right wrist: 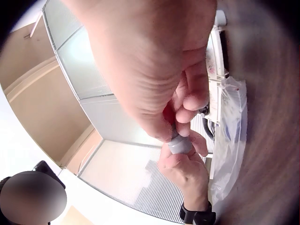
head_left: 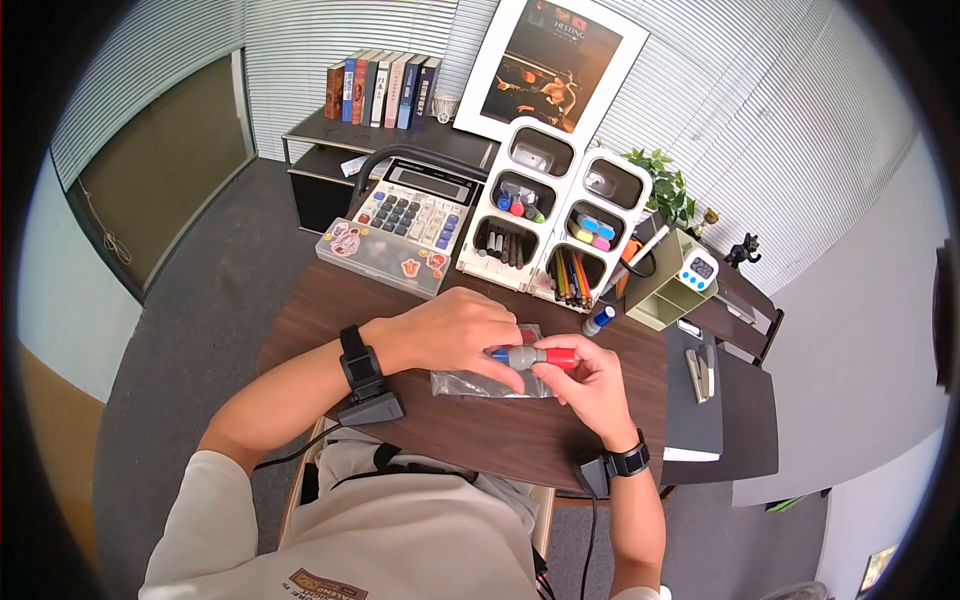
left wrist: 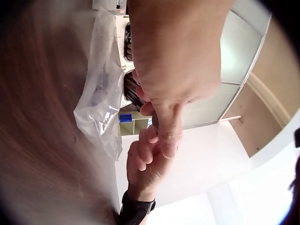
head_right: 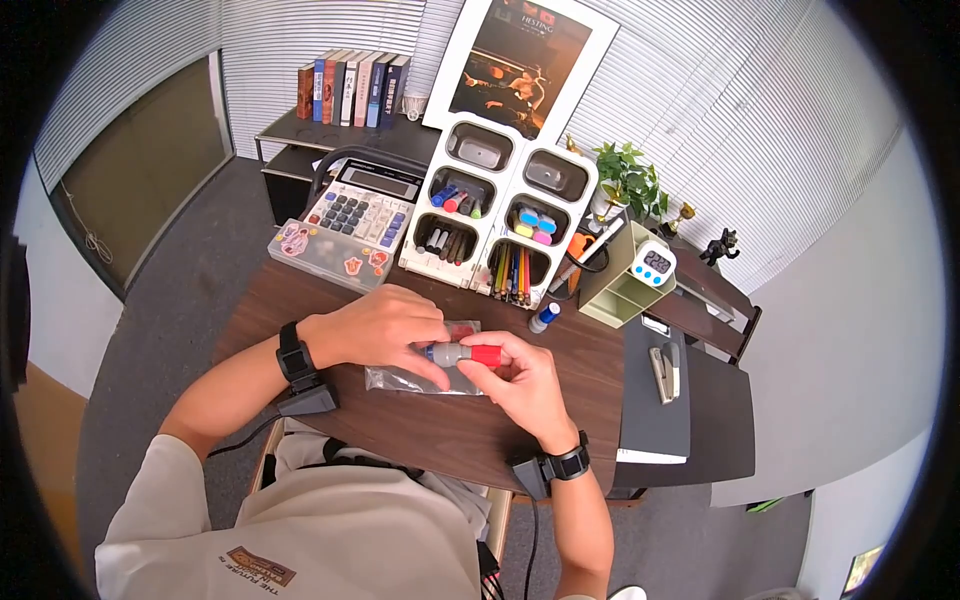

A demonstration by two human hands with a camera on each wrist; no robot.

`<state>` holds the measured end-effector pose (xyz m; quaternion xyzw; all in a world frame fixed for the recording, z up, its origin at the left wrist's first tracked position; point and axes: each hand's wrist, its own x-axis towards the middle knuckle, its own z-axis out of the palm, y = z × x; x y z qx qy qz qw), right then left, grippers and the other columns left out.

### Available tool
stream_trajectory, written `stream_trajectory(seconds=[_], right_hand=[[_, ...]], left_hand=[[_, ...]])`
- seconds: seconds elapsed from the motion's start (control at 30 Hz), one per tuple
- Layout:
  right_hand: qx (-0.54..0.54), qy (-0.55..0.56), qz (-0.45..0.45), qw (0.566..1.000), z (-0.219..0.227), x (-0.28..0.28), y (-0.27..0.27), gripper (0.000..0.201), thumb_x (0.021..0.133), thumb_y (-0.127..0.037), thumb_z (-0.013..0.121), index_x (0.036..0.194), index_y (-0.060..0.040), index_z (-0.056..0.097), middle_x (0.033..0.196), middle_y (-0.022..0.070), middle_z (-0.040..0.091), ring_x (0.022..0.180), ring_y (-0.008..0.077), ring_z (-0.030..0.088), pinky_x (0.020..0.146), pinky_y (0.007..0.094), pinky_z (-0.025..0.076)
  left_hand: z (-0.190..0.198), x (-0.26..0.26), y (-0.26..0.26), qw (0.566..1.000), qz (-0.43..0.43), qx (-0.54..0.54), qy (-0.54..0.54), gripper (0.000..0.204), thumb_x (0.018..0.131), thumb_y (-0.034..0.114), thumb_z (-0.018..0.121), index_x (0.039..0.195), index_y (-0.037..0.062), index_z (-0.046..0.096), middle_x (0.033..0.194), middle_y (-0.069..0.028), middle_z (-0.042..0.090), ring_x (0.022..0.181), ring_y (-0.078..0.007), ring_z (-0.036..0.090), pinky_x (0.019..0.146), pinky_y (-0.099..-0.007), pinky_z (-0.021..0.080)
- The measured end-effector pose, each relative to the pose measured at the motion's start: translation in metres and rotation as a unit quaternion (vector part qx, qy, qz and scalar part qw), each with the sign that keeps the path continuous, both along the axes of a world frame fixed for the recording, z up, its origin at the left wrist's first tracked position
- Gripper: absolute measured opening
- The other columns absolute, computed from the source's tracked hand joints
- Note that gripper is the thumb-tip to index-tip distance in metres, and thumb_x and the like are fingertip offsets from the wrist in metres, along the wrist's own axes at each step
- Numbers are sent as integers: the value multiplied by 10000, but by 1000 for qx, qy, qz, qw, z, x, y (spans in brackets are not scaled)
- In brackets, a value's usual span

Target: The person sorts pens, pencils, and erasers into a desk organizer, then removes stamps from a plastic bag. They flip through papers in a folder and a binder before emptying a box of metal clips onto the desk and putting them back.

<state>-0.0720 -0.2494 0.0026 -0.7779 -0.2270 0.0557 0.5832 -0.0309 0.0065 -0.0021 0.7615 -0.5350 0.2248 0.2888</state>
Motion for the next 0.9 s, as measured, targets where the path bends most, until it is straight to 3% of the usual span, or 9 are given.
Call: stream_trajectory(seconds=[0.17, 0.43, 0.53, 0.6, 0.63, 0.77, 0.83, 0.9], right_hand=[[-32, 1, -15, 999, 5, -1, 1, 282, 932, -102, 800, 1197, -34, 733, 818, -21, 724, 607, 17, 576, 518, 203, 463], [-58, -14, -31, 998, 6, -1, 3, 301, 939, -111, 788, 1218, -19, 722, 797, -12, 728, 572, 29, 564, 515, 207, 468], [34, 70, 22, 997, 7, 4, -6, 366, 1040, -233, 675, 1315, 9, 657, 902, 51, 745, 625, 63, 575, 550, 228, 487], [157, 152, 80, 972, 2, 8, -10, 510, 1114, -375, 512, 1399, 45, 570, 1048, 120, 730, 719, 110, 589, 603, 250, 504], [139, 169, 117, 969, 2, 9, -14, 619, 1130, -455, 418, 1437, 76, 507, 1114, 159, 687, 818, 152, 603, 684, 279, 522], [190, 218, 170, 942, -6, 8, -15, 641, 1113, -455, 474, 1469, 78, 472, 1080, 146, 665, 859, 153, 599, 739, 292, 524], [204, 235, 183, 933, -6, 8, -13, 824, 996, -593, 628, 1446, 79, 471, 1134, 161, 651, 966, 209, 632, 711, 324, 517], [203, 240, 183, 932, -7, 7, -14, 853, 977, -589, 660, 1464, 81, 457, 1142, 162, 649, 972, 205, 630, 722, 322, 515]], left_hand=[[-7, 3, -5, 1000, -1, -25, -11, 447, 828, 440, 822, 967, 45, 664, 738, -55, 575, 672, -265, 615, 609, -384, 491], [-4, -1, -6, 998, 45, 7, -42, 394, 894, 405, 772, 1009, 39, 677, 829, -79, 651, 756, -272, 683, 678, -378, 561], [-1, -3, -8, 997, 64, -34, -20, 379, 884, 398, 782, 1044, 65, 696, 814, -61, 637, 740, -254, 673, 670, -372, 552], [-1, -2, -9, 996, 67, -55, -31, 386, 855, 382, 809, 1088, 89, 714, 801, -41, 615, 720, -230, 650, 654, -362, 529], [0, -2, -8, 994, 71, -75, -42, 410, 825, 365, 835, 1132, 113, 732, 788, -21, 593, 700, -206, 627, 638, -351, 505], [1, -4, -9, 992, 68, -80, -62, 459, 801, 380, 842, 1178, 136, 744, 807, -3, 592, 707, -190, 623, 641, -339, 503], [0, -4, -8, 993, 57, -83, -66, 500, 784, 384, 845, 1212, 147, 743, 822, 6, 588, 710, -181, 618, 640, -331, 501], [1, -4, -7, 993, 53, -83, -70, 505, 777, 382, 849, 1211, 148, 743, 823, 7, 587, 709, -180, 618, 637, -329, 500]])
